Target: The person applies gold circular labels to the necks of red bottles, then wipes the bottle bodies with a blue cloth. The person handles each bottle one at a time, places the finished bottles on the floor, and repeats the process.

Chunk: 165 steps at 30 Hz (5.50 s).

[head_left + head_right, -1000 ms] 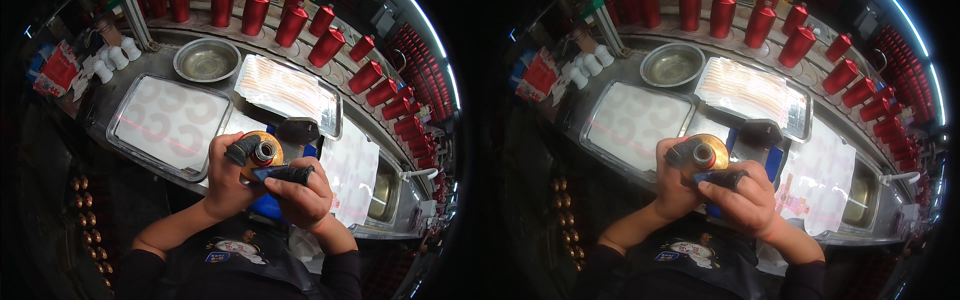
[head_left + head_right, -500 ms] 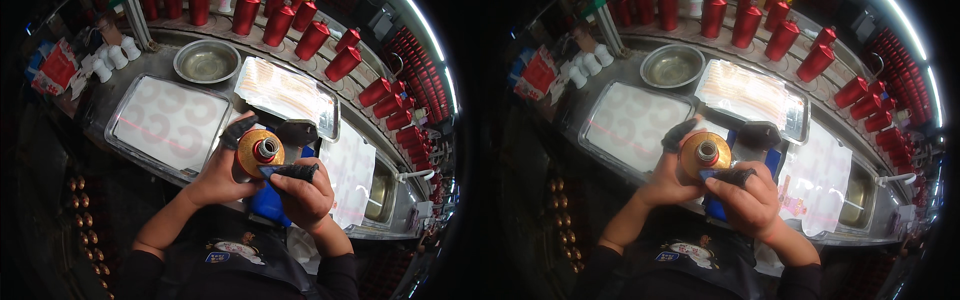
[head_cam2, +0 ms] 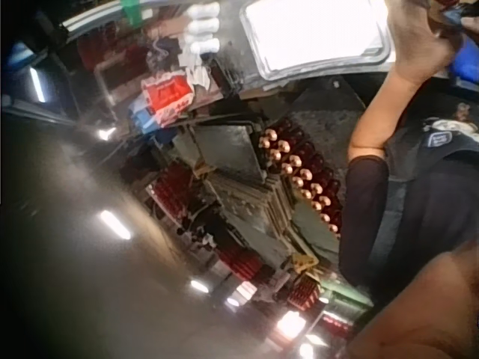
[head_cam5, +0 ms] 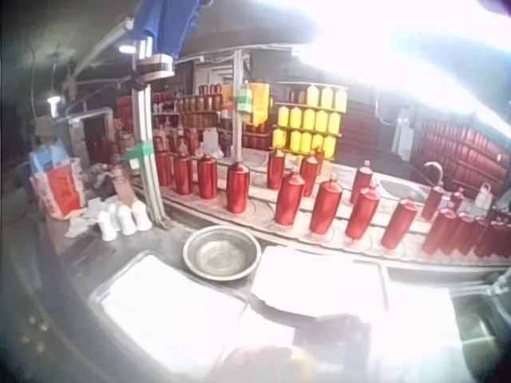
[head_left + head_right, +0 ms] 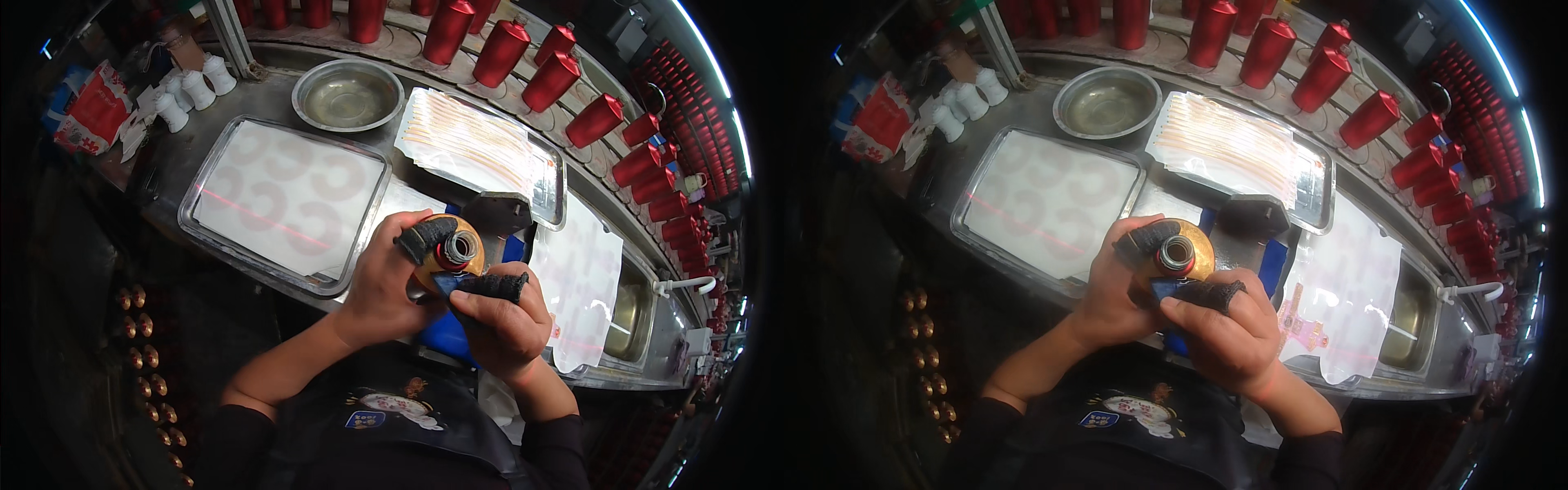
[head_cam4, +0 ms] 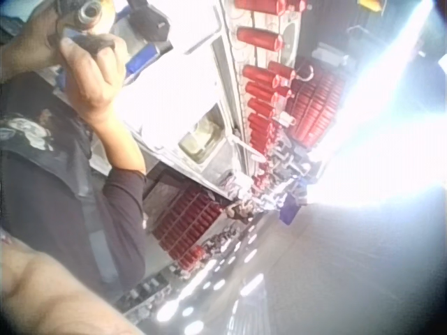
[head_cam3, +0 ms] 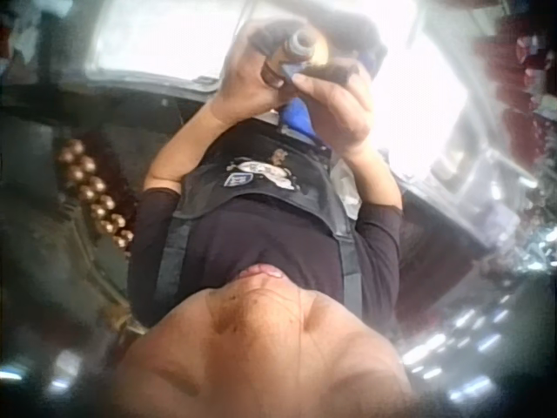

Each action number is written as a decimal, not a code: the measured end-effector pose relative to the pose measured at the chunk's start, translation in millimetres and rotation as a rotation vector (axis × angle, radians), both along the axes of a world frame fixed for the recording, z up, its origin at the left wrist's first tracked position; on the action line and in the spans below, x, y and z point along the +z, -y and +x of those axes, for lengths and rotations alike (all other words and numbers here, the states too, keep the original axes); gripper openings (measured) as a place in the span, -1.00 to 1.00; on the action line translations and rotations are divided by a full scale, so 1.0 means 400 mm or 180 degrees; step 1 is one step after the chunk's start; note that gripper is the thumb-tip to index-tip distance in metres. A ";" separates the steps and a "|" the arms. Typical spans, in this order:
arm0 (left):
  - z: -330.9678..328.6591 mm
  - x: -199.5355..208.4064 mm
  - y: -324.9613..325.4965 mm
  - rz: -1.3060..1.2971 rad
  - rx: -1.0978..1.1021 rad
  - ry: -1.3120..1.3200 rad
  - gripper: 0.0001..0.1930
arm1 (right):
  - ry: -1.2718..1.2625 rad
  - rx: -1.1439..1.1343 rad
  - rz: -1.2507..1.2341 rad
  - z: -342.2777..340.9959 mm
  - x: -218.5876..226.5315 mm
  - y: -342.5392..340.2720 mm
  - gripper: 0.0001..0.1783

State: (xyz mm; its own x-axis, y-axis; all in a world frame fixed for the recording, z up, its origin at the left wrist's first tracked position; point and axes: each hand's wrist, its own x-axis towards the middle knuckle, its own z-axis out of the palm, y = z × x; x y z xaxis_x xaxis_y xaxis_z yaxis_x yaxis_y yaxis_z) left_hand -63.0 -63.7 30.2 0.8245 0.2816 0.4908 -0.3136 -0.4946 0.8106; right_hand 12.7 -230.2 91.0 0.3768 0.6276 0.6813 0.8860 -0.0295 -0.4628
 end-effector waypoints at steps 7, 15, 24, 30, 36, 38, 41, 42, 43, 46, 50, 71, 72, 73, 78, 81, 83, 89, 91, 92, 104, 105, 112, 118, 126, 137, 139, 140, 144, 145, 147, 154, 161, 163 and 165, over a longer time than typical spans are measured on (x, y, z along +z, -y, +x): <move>0.003 -0.001 -0.003 -0.0483 -0.0402 -0.0193 -0.11 | 0.0010 -0.0018 0.0050 0.000 -0.002 -0.002 -0.59; -0.003 -0.023 0.008 -0.1480 -0.0491 -0.0450 -0.13 | -0.0168 -0.0039 0.0107 -0.001 -0.002 -0.007 -0.59; -0.007 -0.024 -0.008 -0.0697 -0.0257 -0.0164 -0.12 | -0.0172 -0.0069 0.0063 -0.009 -0.010 -0.004 -0.58; -0.005 -0.052 0.031 0.0457 0.0866 0.0257 -0.11 | -0.0240 -0.0119 0.0274 -0.025 -0.017 -0.022 -0.64; -0.006 -0.062 0.049 0.0402 0.0984 0.0419 -0.16 | 0.0025 0.0510 0.0295 -0.067 -0.027 -0.027 -0.60; -0.005 -0.058 0.051 0.0450 0.1052 0.0332 -0.18 | -0.0003 -0.0113 0.0279 -0.061 -0.034 -0.010 -0.60; 0.002 -0.053 0.053 0.0460 0.1100 0.0370 -0.19 | 0.0086 0.0210 0.0127 -0.036 -0.038 0.020 -0.59; 0.000 -0.050 0.053 0.0461 0.1083 0.0353 -0.19 | -0.0233 0.0270 0.0229 -0.029 -0.040 0.024 -0.60; -0.004 -0.046 0.054 0.0438 0.1070 0.0334 -0.19 | -0.0348 0.0470 0.0195 -0.025 -0.035 0.029 -0.60; -0.006 -0.038 0.057 0.0376 0.1056 0.0256 -0.21 | -0.0531 -0.0343 0.0127 -0.020 -0.024 0.026 -0.56; -0.012 -0.014 0.041 0.0128 0.0774 -0.0002 -0.19 | -0.1573 -0.0033 0.0176 0.005 -0.016 0.010 -0.74; -0.011 0.016 -0.050 -0.0054 -0.0441 -0.0302 0.11 | -0.2582 -0.0192 0.0057 0.107 0.012 -0.017 -0.72; -0.011 0.013 -0.052 -0.0139 -0.0463 -0.0374 0.09 | -0.2679 -0.0282 -0.0048 0.117 0.004 -0.022 -0.72; -0.007 0.011 -0.058 -0.0134 -0.0530 -0.0415 0.07 | -0.2713 -0.0280 -0.0072 0.133 -0.001 -0.026 -0.71; 0.019 0.003 -0.111 -0.2024 -0.1682 -0.1116 0.03 | -0.3203 0.0045 -0.0568 0.221 0.012 -0.076 -0.69; 0.020 -0.008 -0.115 -0.1714 -0.1811 -0.0910 0.24 | -0.3022 0.0777 -0.0985 0.248 0.040 -0.113 -0.70; 0.023 -0.016 -0.117 -0.2138 -0.2021 -0.1232 0.29 | -0.3046 0.0853 -0.1110 0.266 0.054 -0.146 -0.72; 0.033 -0.020 -0.126 -0.1850 -0.2062 -0.1007 0.29 | -0.2745 0.1609 -0.1841 0.287 0.070 -0.228 -0.74; 0.033 -0.015 -0.122 -0.1748 -0.2065 -0.1077 0.27 | -0.1516 0.0712 -0.1693 0.280 0.074 -0.225 -0.74; 0.026 -0.011 -0.120 -0.1770 -0.2010 -0.1299 0.24 | -0.2364 0.0824 -0.1512 0.271 0.076 -0.212 -0.75; 0.009 -0.014 -0.084 -0.1084 -0.1281 -0.0420 -0.07 | -0.3002 -0.0331 -0.0264 0.197 -0.008 -0.046 -0.80; 0.006 -0.015 -0.078 -0.1094 -0.1238 -0.0395 -0.08 | -0.2910 -0.0478 -0.0142 0.203 -0.009 -0.047 -0.80; 0.008 -0.071 -0.013 -0.1036 -0.0686 0.0034 -0.12 | -0.1227 -0.0243 -0.0113 0.172 -0.017 -0.017 -0.75; 0.044 -0.132 0.087 -0.0487 0.0781 0.0573 -0.05 | 0.0269 -0.0150 -0.0038 0.016 -0.027 0.015 -0.66; 0.048 -0.130 0.086 -0.0159 0.1041 0.0460 -0.11 | 0.0791 0.0192 -0.0068 -0.005 -0.023 -0.044 -0.62; 0.069 0.004 -0.001 -0.0943 0.0020 -0.0621 -0.06 | -0.3205 -0.0353 0.0391 -0.001 -0.019 0.140 -0.60; 0.072 0.050 0.015 -0.1277 -0.0226 -0.0337 -0.08 | -0.4014 -0.0820 0.0515 0.025 -0.039 0.191 -0.75; 0.074 0.068 0.033 -0.1404 -0.0438 -0.0679 -0.07 | -0.4053 -0.0813 0.0505 0.034 -0.051 0.215 -0.80; 0.112 0.067 0.141 -0.1307 -0.1065 -0.2038 0.00 | -0.4068 -0.1025 -0.0038 0.001 -0.104 0.290 -0.49; 0.126 0.054 0.162 -0.1384 -0.1184 -0.2233 -0.02 | -0.3876 -0.1025 -0.0259 -0.008 -0.117 0.301 -0.33; 0.149 0.024 0.183 -0.1318 -0.1044 -0.2336 -0.04 | -0.3719 -0.1130 -0.0814 -0.025 -0.141 0.313 -0.06; 0.185 0.020 0.182 -0.1025 -0.0600 -0.2375 -0.11 | -0.3808 -0.0910 -0.0628 0.019 -0.186 0.300 -0.07; 0.151 0.037 0.180 -0.0604 -0.0630 -0.2441 -0.05 | -0.3893 -0.0765 -0.0635 0.033 -0.217 0.293 -0.14; 0.134 0.017 0.156 -0.0581 -0.0462 -0.1978 -0.10 | -0.4002 -0.0492 -0.0213 0.030 -0.219 0.294 -0.20; 0.130 -0.007 0.112 -0.1119 -0.0085 -0.1916 -0.18 | -0.4085 -0.0608 -0.0412 0.030 -0.215 0.297 -0.22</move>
State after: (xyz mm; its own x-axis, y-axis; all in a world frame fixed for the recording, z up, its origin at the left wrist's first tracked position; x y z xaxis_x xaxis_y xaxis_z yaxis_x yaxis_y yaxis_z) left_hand -11.2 -108.4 27.4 0.9334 0.3159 -0.1703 0.2320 -0.1692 0.9579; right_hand 24.9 -349.0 5.0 0.7998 0.5258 -0.2898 -0.2062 -0.2128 -0.9551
